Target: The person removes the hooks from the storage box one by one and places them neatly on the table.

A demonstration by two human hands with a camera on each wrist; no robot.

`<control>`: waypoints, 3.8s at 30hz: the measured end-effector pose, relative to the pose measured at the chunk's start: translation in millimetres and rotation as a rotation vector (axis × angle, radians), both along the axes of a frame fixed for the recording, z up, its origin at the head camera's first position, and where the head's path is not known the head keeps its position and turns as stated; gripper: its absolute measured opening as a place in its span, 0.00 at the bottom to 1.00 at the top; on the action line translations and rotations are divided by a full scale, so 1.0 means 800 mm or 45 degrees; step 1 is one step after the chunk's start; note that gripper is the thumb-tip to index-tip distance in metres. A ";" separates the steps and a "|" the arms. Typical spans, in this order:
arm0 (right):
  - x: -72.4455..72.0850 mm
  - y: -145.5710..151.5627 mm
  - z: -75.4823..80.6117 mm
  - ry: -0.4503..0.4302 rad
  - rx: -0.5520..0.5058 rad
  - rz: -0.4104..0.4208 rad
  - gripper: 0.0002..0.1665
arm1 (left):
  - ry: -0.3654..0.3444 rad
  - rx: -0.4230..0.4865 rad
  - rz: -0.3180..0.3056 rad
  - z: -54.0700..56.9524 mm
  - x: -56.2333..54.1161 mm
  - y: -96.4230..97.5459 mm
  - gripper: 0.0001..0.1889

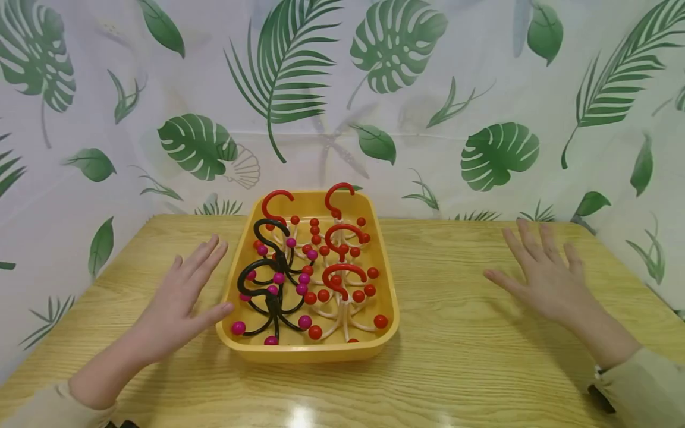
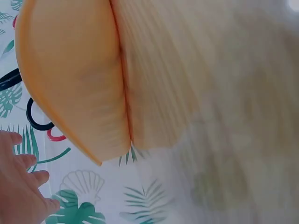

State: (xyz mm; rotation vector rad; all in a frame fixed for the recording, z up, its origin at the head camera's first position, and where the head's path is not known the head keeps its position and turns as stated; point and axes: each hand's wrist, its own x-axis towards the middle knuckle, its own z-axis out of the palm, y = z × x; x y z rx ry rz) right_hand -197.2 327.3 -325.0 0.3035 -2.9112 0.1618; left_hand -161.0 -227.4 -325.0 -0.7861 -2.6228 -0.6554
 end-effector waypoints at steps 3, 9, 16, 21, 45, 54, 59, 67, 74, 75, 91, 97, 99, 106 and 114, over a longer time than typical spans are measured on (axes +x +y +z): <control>0.002 -0.017 0.008 0.010 -0.063 0.071 0.53 | -0.095 0.020 -0.007 0.000 0.004 0.006 0.47; 0.013 -0.075 0.036 0.034 -0.287 0.317 0.49 | -0.277 0.128 0.037 -0.001 0.012 0.015 0.49; 0.024 -0.147 0.060 0.128 -0.474 0.593 0.30 | -0.382 0.179 0.086 -0.006 0.015 0.022 0.51; 0.023 -0.189 0.069 0.052 -0.597 0.745 0.26 | -0.402 0.209 0.078 -0.014 0.016 0.022 0.52; 0.013 -0.247 0.060 0.085 -0.660 0.827 0.09 | -0.457 0.272 0.034 -0.033 0.017 0.020 0.51; 0.019 -0.249 0.061 0.154 -0.698 0.830 0.08 | -0.455 0.257 0.032 -0.038 0.018 0.019 0.51; 0.022 -0.247 0.069 0.187 -0.730 0.866 0.08 | -0.464 0.250 0.036 -0.041 0.016 0.019 0.51; 0.027 -0.245 0.082 0.238 -0.724 0.857 0.08 | -0.463 0.253 0.018 -0.042 0.016 0.018 0.51; 0.030 -0.235 0.103 0.337 -0.754 0.819 0.09 | -0.459 0.256 0.011 -0.044 0.016 0.017 0.52; 0.029 -0.232 0.107 0.358 -0.769 0.822 0.09 | -0.461 0.256 0.012 -0.044 0.016 0.017 0.52; -0.010 -0.155 0.156 0.433 -0.775 0.376 0.11 | -0.451 0.257 -0.014 -0.048 0.015 0.014 0.53; -0.054 -0.132 0.138 0.329 -0.768 0.215 0.14 | -0.446 0.267 -0.037 -0.046 0.013 0.014 0.53; -0.070 -0.127 0.128 0.297 -0.770 0.175 0.14 | -0.449 0.267 -0.037 -0.046 0.012 0.014 0.53; -0.111 -0.121 0.099 0.192 -0.794 0.104 0.14 | -0.444 0.259 -0.048 -0.045 0.011 0.013 0.54; -0.136 -0.128 0.073 0.146 -0.797 0.067 0.11 | -0.458 0.263 -0.047 -0.042 0.010 0.012 0.54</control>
